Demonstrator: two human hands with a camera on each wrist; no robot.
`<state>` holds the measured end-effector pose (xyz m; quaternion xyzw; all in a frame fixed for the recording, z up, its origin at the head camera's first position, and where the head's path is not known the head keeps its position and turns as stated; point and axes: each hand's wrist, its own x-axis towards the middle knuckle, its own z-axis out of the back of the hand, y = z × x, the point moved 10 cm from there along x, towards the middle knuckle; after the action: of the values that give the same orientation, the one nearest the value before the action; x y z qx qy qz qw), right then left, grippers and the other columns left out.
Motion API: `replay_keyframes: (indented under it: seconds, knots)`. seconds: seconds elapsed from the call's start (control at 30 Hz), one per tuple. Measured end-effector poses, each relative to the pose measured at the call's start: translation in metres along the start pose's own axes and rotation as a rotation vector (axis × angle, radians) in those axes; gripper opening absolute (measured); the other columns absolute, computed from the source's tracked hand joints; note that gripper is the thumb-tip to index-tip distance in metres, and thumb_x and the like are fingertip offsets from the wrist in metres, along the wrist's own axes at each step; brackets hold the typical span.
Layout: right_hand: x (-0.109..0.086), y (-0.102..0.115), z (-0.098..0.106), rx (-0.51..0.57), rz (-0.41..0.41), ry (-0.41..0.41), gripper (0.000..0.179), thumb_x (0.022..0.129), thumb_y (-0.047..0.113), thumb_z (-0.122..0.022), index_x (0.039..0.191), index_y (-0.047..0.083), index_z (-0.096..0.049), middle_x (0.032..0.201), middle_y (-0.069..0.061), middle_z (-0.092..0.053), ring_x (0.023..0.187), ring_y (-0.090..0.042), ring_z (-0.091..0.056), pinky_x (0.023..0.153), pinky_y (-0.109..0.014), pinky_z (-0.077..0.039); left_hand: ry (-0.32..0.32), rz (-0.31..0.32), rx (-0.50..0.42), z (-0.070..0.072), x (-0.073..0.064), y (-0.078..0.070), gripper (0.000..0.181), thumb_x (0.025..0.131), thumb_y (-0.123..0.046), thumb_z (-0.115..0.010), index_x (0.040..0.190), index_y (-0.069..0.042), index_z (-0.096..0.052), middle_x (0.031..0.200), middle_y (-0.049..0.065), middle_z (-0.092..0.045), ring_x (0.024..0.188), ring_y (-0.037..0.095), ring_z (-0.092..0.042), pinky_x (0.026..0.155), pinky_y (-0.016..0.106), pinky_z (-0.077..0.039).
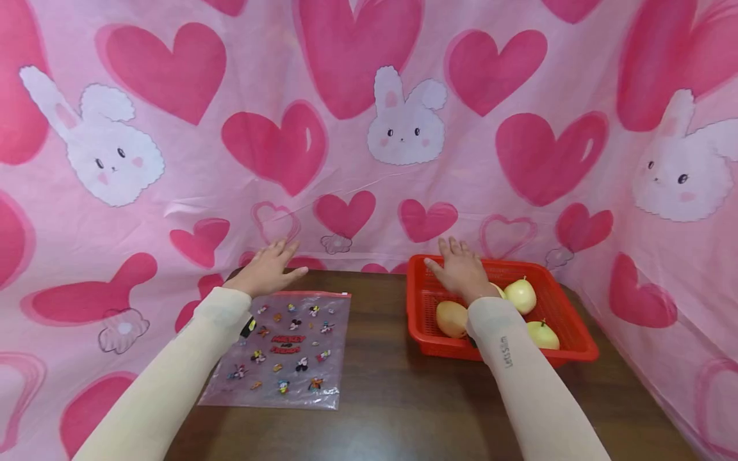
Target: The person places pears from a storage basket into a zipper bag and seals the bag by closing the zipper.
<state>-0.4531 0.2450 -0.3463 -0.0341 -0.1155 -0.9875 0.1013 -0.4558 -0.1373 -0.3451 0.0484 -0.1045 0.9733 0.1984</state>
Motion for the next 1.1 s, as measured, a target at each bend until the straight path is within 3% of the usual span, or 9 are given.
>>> replay_keyframes:
  seconds: [0.37,0.7,0.93,1.1]
  knots:
    - [-0.004,0.003,0.006,0.038,-0.010,-0.007,0.091,0.093,0.068,-0.037,0.156,0.008,-0.011,0.160,-0.022,-0.006,0.144,-0.044,0.000,0.111,-0.063,-0.001,-0.029,0.000,0.001,0.005,-0.004,0.001,0.078,0.097,-0.058,-0.043,0.155,-0.009,-0.023,0.158,0.022,-0.017,0.145,0.039,-0.010,0.115,0.057,-0.006]
    - [-0.017,0.018,0.002,0.048,0.020,-0.011,0.090,0.093,0.068,-0.040,0.157,0.012,-0.010,0.160,-0.021,-0.009,0.143,-0.044,-0.007,0.110,-0.065,-0.011,-0.132,-0.050,-0.029,0.011,-0.015,0.010,0.074,0.097,-0.046,-0.054,0.151,-0.003,-0.030,0.153,0.023,-0.029,0.142,0.040,-0.022,0.114,0.056,-0.014]
    - [-0.024,0.024,0.001,0.047,0.046,-0.021,0.089,0.094,0.066,-0.040,0.157,0.011,-0.010,0.160,-0.021,-0.010,0.144,-0.043,-0.007,0.111,-0.063,-0.011,-0.124,-0.021,-0.048,0.011,-0.027,0.021,0.076,0.096,-0.047,-0.055,0.152,-0.004,-0.029,0.153,0.023,-0.029,0.141,0.041,-0.023,0.114,0.057,-0.016]
    - [-0.030,0.031,0.005,0.052,0.069,-0.041,0.087,0.095,0.064,-0.041,0.157,0.009,-0.010,0.159,-0.022,-0.011,0.144,-0.043,-0.008,0.112,-0.061,-0.010,-0.120,0.015,-0.080,0.012,-0.034,0.026,0.079,0.094,-0.050,-0.057,0.153,-0.005,-0.028,0.155,0.021,-0.025,0.141,0.041,-0.023,0.109,0.060,-0.024]
